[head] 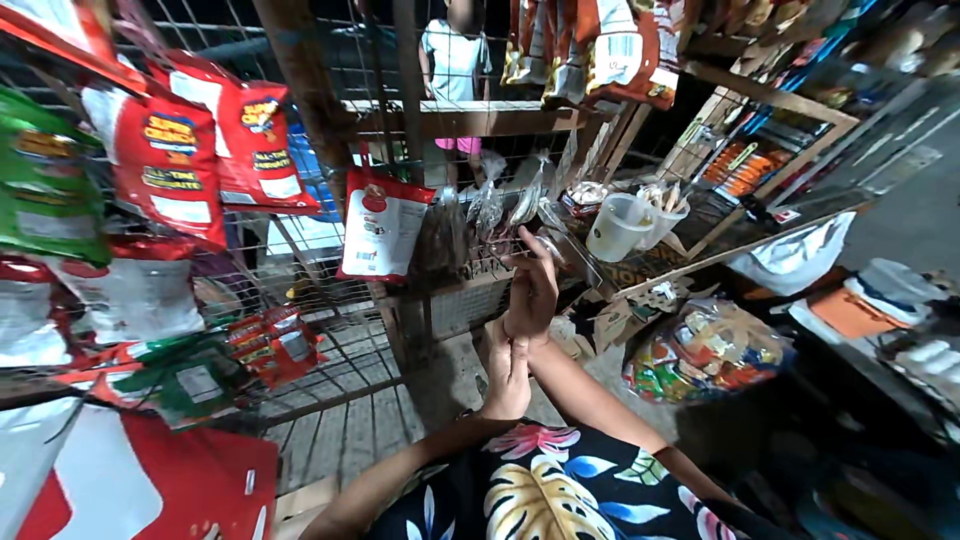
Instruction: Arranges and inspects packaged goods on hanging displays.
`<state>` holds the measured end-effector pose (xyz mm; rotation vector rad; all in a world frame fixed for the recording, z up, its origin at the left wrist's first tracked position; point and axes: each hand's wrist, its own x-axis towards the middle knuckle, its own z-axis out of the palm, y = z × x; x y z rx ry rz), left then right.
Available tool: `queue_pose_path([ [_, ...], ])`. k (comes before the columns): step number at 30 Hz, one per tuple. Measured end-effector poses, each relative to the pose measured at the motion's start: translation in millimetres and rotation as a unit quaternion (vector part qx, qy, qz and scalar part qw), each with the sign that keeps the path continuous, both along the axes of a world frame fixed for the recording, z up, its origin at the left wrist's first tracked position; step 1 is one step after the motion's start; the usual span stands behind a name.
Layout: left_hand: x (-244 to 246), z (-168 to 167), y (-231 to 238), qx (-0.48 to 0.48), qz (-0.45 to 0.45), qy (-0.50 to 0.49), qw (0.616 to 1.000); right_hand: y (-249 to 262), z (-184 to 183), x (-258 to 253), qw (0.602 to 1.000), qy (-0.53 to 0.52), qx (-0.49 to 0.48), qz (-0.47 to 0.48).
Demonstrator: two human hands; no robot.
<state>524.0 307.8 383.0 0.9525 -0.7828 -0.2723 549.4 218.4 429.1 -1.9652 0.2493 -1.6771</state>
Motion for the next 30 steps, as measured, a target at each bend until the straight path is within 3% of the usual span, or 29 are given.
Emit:
queue_pose_path([
  [3, 2.3, 8.6, 8.4, 0.036, -0.054, 0.004, 0.998, -7.1, -5.6, -2.8, 0.999, 0.016, 0.032, 0.017],
  [7, 11.0, 8.7, 16.5, 0.070, -0.107, -0.010, 0.992, -1.5, -9.3, -13.3, 0.985, 0.056, 0.125, 0.107],
  [12, 19.7, 9.2, 17.9, 0.024, -0.109, -0.002, 0.994, 22.2, -14.6, -14.4, 0.946, 0.082, 0.223, 0.221],
  [17, 22.5, 17.0, 20.7, -0.048, -0.147, 0.008, 0.988, 38.9, -21.2, -15.2, 0.924, 0.022, 0.245, 0.292],
  [20, 24.5, 18.6, 23.2, -0.043, -0.138, 0.028, 0.989, 43.5, -21.9, -19.1, 0.933, 0.051, 0.231, 0.273],
  [23, 23.9, 31.7, 29.1, 0.014, -0.090, 0.057, 0.994, 48.7, -10.0, -20.2, 0.950, 0.089, 0.235, 0.186],
  [26, 22.0, 39.8, 35.5, 0.047, -0.072, 0.046, 0.995, 49.5, -12.4, -19.4, 0.960, 0.089, 0.197, 0.177],
  [30, 31.0, 15.1, 26.3, -0.026, -0.054, -0.042, 0.997, 59.8, 1.7, -20.8, 0.964, 0.092, 0.179, 0.174],
])
